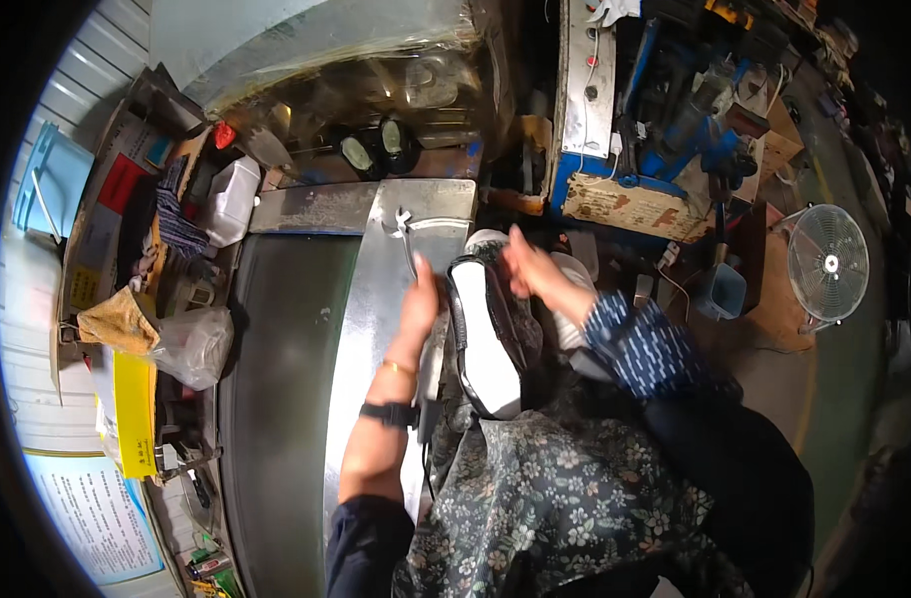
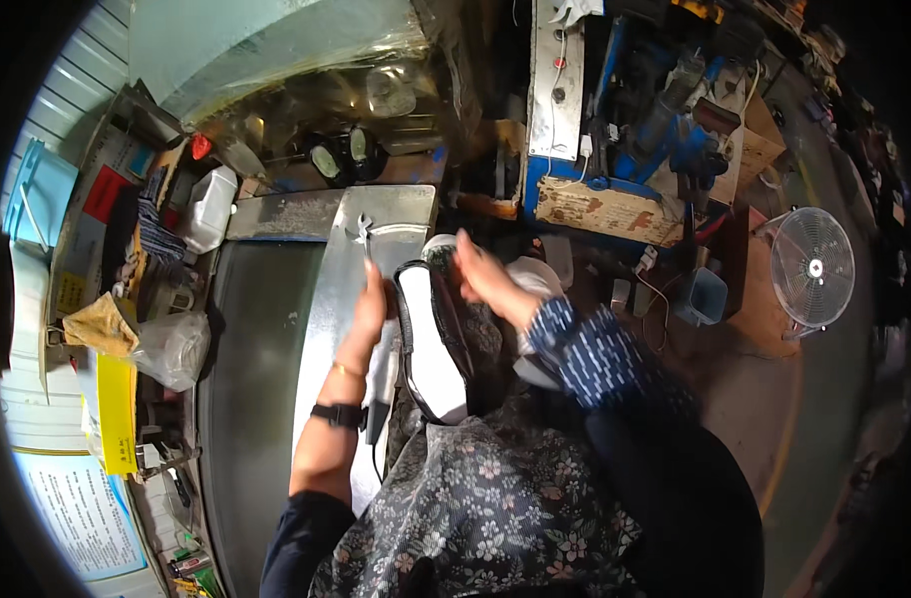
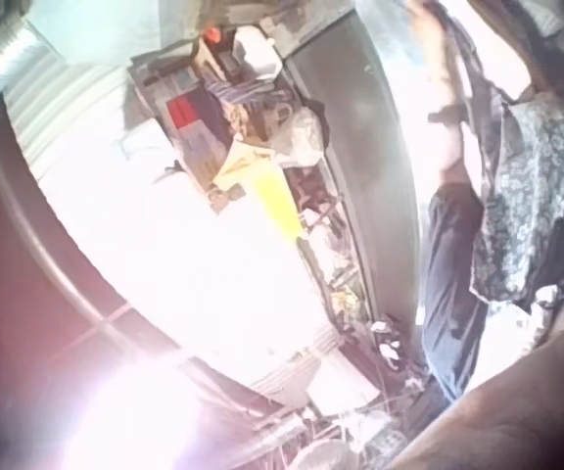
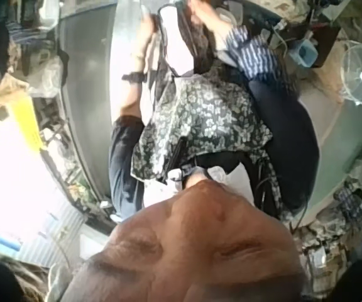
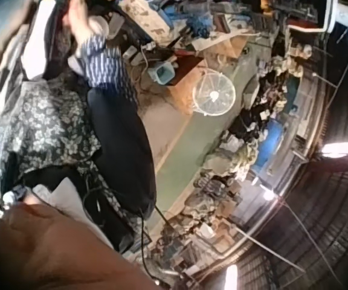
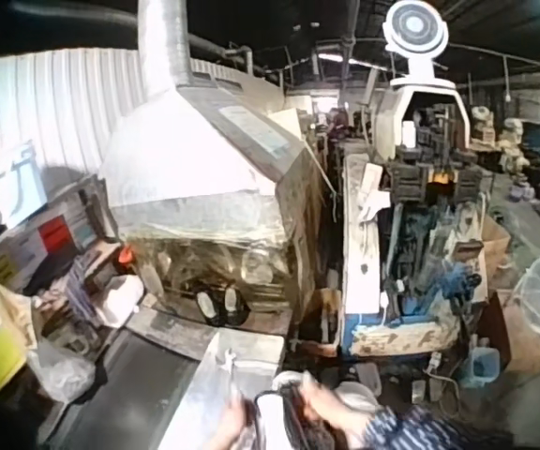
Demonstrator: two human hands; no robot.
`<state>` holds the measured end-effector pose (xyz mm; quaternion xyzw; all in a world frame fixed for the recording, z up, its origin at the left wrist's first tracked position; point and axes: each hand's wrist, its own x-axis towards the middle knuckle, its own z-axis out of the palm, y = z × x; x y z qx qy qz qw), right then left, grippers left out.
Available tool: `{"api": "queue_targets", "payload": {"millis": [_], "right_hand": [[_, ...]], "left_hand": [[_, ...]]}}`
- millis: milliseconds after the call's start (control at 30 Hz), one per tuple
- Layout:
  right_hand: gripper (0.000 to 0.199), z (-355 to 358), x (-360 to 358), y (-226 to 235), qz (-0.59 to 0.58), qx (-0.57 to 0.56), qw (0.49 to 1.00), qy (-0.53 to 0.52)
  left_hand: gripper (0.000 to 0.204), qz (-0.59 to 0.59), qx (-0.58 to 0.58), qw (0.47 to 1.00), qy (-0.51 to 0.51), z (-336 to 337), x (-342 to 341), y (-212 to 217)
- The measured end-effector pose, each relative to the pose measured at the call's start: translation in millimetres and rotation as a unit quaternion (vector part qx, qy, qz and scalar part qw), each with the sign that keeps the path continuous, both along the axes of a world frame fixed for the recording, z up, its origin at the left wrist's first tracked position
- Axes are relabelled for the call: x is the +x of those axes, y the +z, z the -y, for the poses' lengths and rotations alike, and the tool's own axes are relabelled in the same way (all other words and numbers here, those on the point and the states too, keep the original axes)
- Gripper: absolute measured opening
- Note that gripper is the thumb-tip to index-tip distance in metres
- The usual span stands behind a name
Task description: Operating an industrial lasting machine to assemble and shape shoes.
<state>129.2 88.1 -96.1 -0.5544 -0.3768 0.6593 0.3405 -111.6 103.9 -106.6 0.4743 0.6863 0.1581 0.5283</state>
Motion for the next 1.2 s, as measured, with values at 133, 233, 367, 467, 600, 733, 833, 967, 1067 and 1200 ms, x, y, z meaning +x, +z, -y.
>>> {"api": "queue_targets", "payload": {"millis": [133, 233, 367, 467, 600, 733, 833, 967, 1067, 1200], "right_hand": [[0.028, -44, -30, -23, 0.436, 0.383, 0.810, 0.088], [0.022, -21, -56, 29, 0.486, 0.367, 0.789, 0.090], [0.023, -19, -46, 4, 0.150, 0.343, 0.927, -0.020], [0.032, 34, -48, 7, 0.080, 0.339, 0.937, 0.041], [0.092, 108, -47, 53, 0.259, 0.363, 0.838, 0.314], [0.085, 76, -19, 17, -0.170, 0.172, 0.953, 0.184], [0.061, 71, 35, 40, -0.403, -0.140, 0.903, 0.046], [0.042, 82, 49, 72, -0.441, -0.099, 0.890, -0.049], [0.038, 98, 59, 64, -0.469, -0.103, 0.873, -0.088], [0.036, 105, 76, 90, -0.506, -0.068, 0.854, -0.099]], "left_hand": [[0.080, -0.237, 0.136, 0.950, -0.148, -26, 74, 50], [0.072, -0.149, 0.130, 0.975, -0.100, -21, 45, 13], [0.059, 0.368, -0.051, 0.913, 0.170, 3, 40, 2], [0.054, 0.569, 0.002, 0.791, 0.224, 34, 1, 1], [0.031, 0.399, 0.106, 0.736, 0.536, 44, -28, 8], [0.044, 0.456, 0.172, 0.764, 0.422, 55, 5, 49], [0.058, 0.322, 0.359, 0.849, 0.216, 89, 41, 73], [0.072, -0.086, 0.587, 0.726, -0.348, 132, 62, 73], [0.057, -0.152, 0.663, 0.638, -0.361, 117, 96, 77], [0.047, -0.139, 0.729, 0.568, -0.356, 102, 123, 95]]}}
